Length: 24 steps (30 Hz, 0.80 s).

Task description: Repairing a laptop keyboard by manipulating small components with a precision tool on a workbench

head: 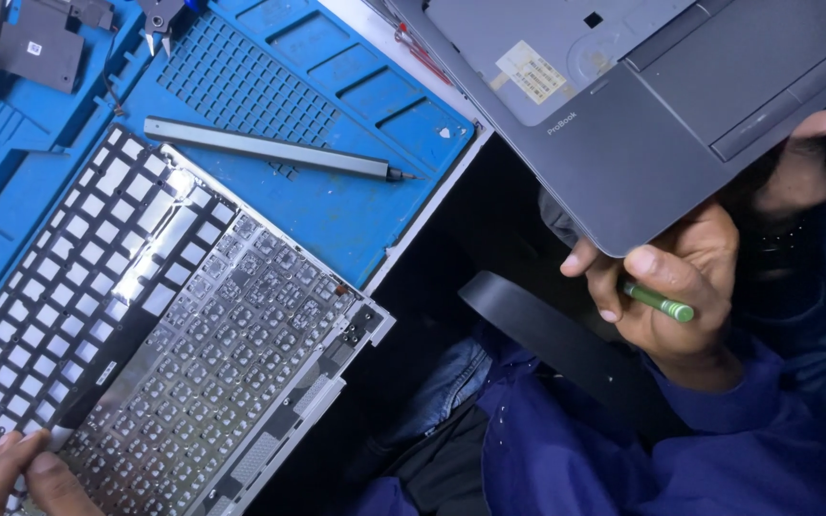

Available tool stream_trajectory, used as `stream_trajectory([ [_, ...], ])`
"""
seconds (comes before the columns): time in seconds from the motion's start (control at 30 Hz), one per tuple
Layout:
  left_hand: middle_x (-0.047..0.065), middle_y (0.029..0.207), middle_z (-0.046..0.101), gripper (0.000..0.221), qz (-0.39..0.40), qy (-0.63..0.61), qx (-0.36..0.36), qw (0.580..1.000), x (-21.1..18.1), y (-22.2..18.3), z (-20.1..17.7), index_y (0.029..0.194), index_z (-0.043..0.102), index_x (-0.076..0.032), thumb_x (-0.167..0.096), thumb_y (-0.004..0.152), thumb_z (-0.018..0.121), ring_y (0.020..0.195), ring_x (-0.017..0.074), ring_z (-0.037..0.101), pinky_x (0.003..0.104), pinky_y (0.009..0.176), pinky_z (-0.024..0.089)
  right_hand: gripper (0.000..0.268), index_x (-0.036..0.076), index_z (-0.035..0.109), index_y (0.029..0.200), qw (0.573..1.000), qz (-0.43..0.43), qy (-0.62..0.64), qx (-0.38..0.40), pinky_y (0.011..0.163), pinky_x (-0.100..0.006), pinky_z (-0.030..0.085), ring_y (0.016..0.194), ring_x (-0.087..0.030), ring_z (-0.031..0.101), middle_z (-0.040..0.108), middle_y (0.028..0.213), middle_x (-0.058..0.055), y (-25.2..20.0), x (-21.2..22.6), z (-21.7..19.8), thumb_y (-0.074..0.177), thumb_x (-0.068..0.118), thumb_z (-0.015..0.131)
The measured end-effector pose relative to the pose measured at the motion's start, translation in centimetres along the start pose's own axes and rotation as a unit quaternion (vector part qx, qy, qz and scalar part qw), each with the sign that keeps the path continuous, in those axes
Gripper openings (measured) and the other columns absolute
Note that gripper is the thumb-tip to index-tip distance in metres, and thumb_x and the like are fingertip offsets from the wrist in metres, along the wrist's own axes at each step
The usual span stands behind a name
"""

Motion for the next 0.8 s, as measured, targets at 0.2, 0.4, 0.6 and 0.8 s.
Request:
stream_trajectory([
  [0.2, 0.042, 0.146, 0.066, 0.017, 0.031, -0.013, -0.008, 0.999, 2.7, -0.6, 0.7, 0.143, 0.07, 0.028, 0.013, 0.138, 0.064, 0.138, 0.0491, 0.062, 0.049, 0.125, 0.046, 0.042, -0.006, 0.049, 0.125, 0.999, 0.01, 0.03, 0.007, 0.036, -0.024, 0.038, 0.054, -0.029, 0.058, 0.064, 0.083, -0.029, 0.6, 0.9, 0.6, 0.093, 0.018, 0.063],
  [0.4, 0.04, 0.145, 0.065, 0.015, 0.016, -0.015, -0.018, 1.0, 2.5, -0.7, 1.1, 0.143, 0.07, 0.026, 0.013, 0.138, 0.064, 0.137, 0.048, 0.061, 0.049, 0.122, 0.046, 0.04, 0.005, 0.05, 0.13, 0.999, -0.005, 0.045, -0.022, 0.033, -0.018, 0.034, 0.06, -0.024, 0.064, 0.06, 0.086, -0.018, 0.6, -0.1, 0.0, 0.091, 0.005, 0.059],
  [0.6, 0.039, 0.145, 0.064, 0.018, 0.012, -0.008, -0.007, 1.0, 2.2, -0.4, 0.9, 0.143, 0.069, 0.025, 0.011, 0.138, 0.059, 0.137, 0.048, 0.06, 0.049, 0.122, 0.045, 0.042, 0.003, 0.05, 0.134, 0.996, -0.024, 0.09, -0.01, 0.033, -0.02, 0.041, 0.069, -0.029, 0.069, 0.06, 0.101, -0.022, 0.4, -1.0, -0.8, 0.093, -0.002, 0.058],
  [0.8, 0.037, 0.144, 0.066, 0.018, -0.004, -0.001, -0.016, 1.0, -0.8, 0.2, 0.2, 0.144, 0.072, 0.024, 0.01, 0.138, 0.063, 0.136, 0.0454, 0.062, 0.047, 0.121, 0.045, 0.041, 0.001, 0.05, 0.132, 0.998, -0.026, 0.057, -0.011, 0.034, -0.021, 0.043, 0.068, -0.026, 0.068, 0.062, 0.089, -0.021, 0.7, -0.2, 0.2, 0.093, 0.005, 0.061],
])
Point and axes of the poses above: each hand's wrist, its own y-axis towards the middle knuckle, its own z-axis out of the palm, x = y × z, the point moved 1 cm from there along y, towards the middle knuckle
